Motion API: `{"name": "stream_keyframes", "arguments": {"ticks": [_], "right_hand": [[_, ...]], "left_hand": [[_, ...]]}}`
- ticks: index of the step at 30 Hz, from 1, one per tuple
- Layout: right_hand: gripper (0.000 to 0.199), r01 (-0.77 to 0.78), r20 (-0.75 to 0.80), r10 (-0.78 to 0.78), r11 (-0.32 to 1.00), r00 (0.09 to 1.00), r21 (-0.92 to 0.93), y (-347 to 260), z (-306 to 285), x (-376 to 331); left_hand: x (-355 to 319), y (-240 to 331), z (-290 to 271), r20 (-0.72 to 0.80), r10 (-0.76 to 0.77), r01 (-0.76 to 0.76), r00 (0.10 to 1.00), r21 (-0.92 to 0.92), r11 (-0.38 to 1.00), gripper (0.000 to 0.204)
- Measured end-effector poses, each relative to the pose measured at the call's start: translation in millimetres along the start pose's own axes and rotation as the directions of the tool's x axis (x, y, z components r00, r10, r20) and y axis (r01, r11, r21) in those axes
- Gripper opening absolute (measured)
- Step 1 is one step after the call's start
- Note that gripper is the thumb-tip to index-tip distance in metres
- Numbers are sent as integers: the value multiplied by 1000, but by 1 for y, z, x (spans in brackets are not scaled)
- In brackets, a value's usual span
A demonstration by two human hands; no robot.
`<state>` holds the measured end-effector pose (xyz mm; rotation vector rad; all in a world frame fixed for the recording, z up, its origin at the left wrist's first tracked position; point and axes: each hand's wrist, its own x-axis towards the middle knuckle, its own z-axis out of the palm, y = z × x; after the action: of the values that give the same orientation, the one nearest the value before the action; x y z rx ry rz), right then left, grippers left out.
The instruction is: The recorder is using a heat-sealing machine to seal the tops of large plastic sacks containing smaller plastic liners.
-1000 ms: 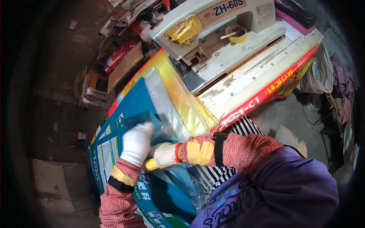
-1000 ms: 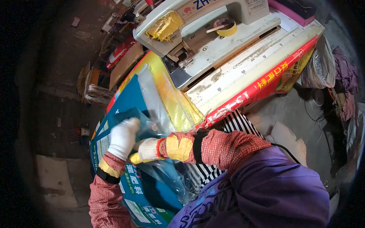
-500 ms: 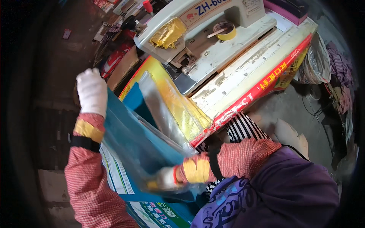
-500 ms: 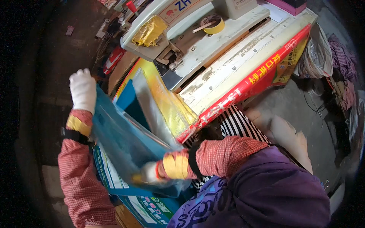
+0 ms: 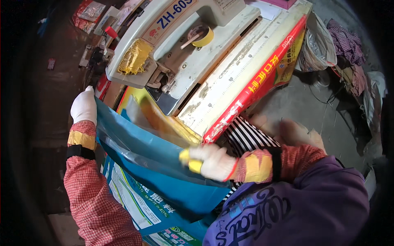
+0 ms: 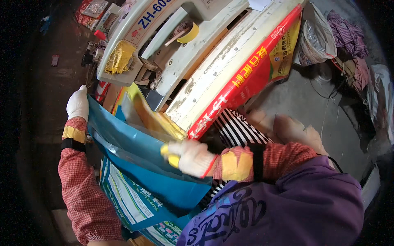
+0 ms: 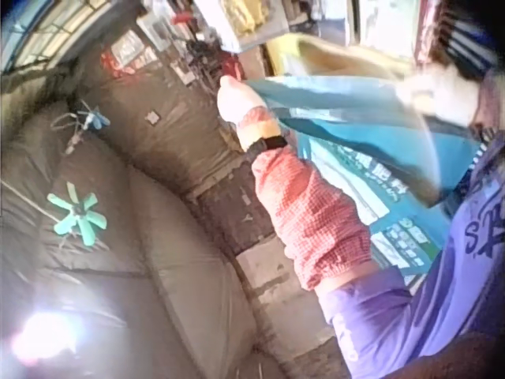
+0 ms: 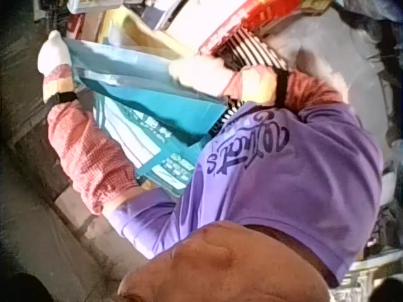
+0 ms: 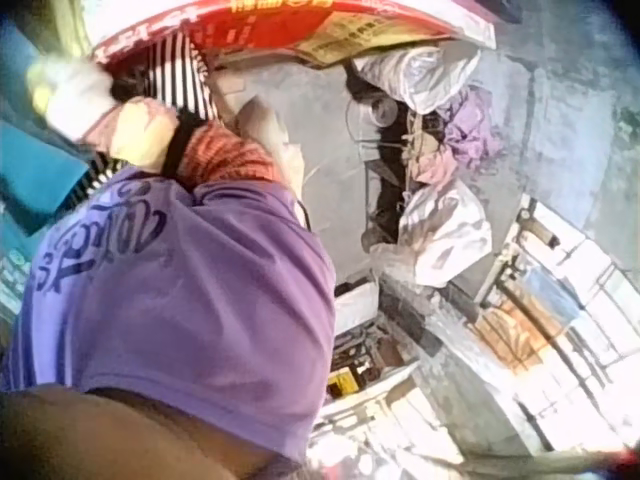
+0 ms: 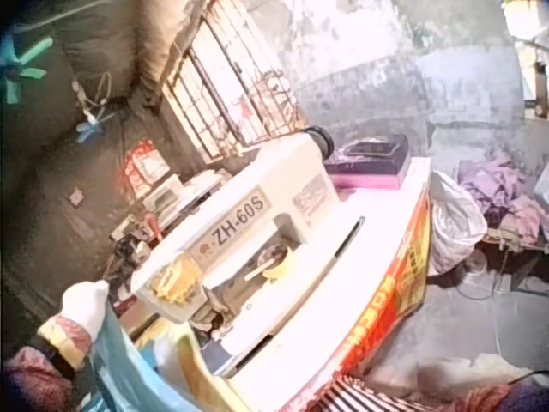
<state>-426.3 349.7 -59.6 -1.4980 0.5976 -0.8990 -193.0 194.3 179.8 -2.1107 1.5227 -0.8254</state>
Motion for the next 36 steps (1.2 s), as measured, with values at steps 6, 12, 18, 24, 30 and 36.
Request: {"name": "stream_keyframes", "arguments": {"ticks": [6, 12, 18, 24, 30, 36], "right_hand": [[49, -134, 32, 147, 958, 989, -252, -24, -47, 27], [40, -94, 4, 95, 989, 995, -114, -38, -31, 22], [32, -194, 381, 404, 854, 832, -483, -22, -31, 52], [30, 74, 260, 53, 888, 964, -454, -49, 14, 55], [24, -58, 76, 102, 895, 992, -442, -37, 13, 37], [31, -332, 16, 342, 923, 940, -196, -3, -82, -33]], "left_hand": [[1, 27, -4, 28, 39, -37, 999, -50, 998, 41], [11, 23, 11, 48, 86, -86, 995, -11, 996, 37], [8, 31, -4, 131, 37, -22, 991, -115, 993, 34], [79, -76, 58, 258, 135, -138, 957, -8, 990, 13], [22, 93, 124, -229, -97, 12, 969, -345, 938, 18], [-9, 134, 165, -253, 296, -344, 921, -172, 923, 25]]}}
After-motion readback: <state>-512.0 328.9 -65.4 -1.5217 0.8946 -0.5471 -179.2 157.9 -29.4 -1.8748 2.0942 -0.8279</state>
